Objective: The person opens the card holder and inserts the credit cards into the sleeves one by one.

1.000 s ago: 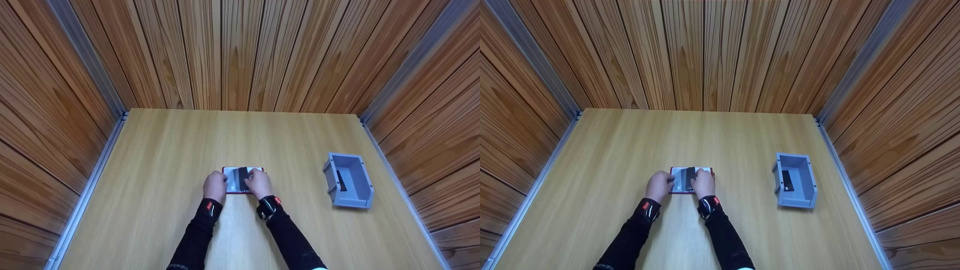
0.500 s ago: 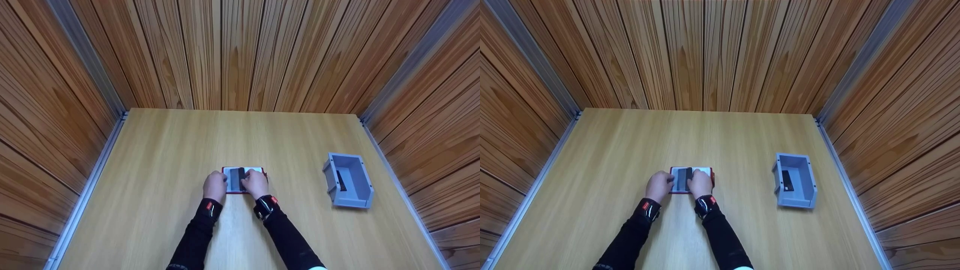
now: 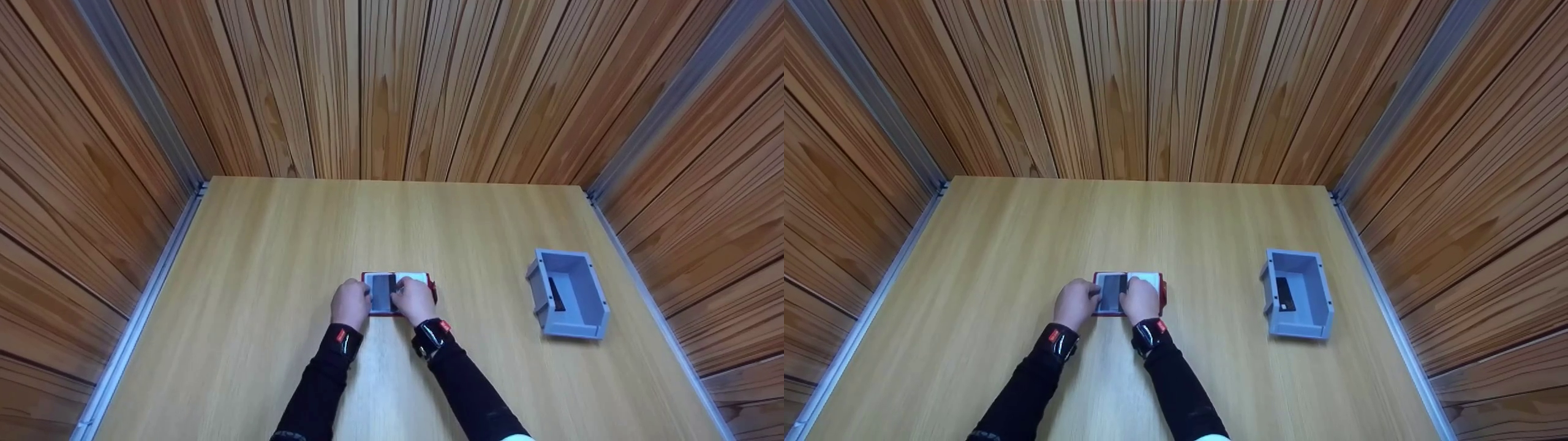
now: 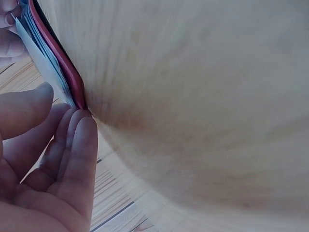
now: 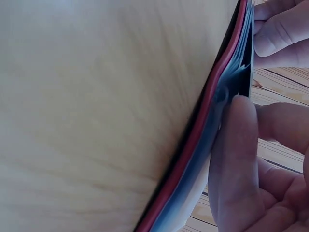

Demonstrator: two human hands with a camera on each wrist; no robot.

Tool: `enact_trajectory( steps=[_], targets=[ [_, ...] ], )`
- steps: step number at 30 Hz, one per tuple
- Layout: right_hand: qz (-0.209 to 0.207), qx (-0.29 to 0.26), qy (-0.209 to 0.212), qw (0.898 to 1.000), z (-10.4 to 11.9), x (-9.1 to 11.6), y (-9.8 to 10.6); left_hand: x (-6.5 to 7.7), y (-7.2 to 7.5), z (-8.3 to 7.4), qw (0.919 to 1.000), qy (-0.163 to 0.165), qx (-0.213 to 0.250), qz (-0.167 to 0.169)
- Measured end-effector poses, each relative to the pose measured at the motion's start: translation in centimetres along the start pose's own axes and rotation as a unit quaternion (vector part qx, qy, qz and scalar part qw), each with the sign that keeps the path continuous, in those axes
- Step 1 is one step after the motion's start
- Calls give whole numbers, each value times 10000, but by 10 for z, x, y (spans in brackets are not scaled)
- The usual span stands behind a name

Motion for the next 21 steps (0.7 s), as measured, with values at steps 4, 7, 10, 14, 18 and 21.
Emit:
enact_trajectory(
  steps=[4,7,10,14,18,21],
  targets=[
    [35,-5,26,10000,2,0,-2,0,0,1,10000,49,31,62],
    [32,-31,38,10000,4,0,-2,1,0,0,10000,41,37,61],
    [6,-44,30,10000,4,-1,-3,1,1,-1,10000,22,10,44],
    [39,-100,-14,9999,3,-1,-4,0,1,-1,10000,54,53,60],
    [135,-198,-75,9997,3,0,-5,0,1,-1,9999,77,80,78],
    [164,-209,-64,9996,4,0,-4,0,0,-1,9999,80,37,75]
  ],
)
Point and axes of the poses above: each hand's wrist, its own x-axis away from the middle knuckle, its own y-axis out of the back of the hand, z = x × y, the point moved 7 cm from there along -x, towards the middle knuckle
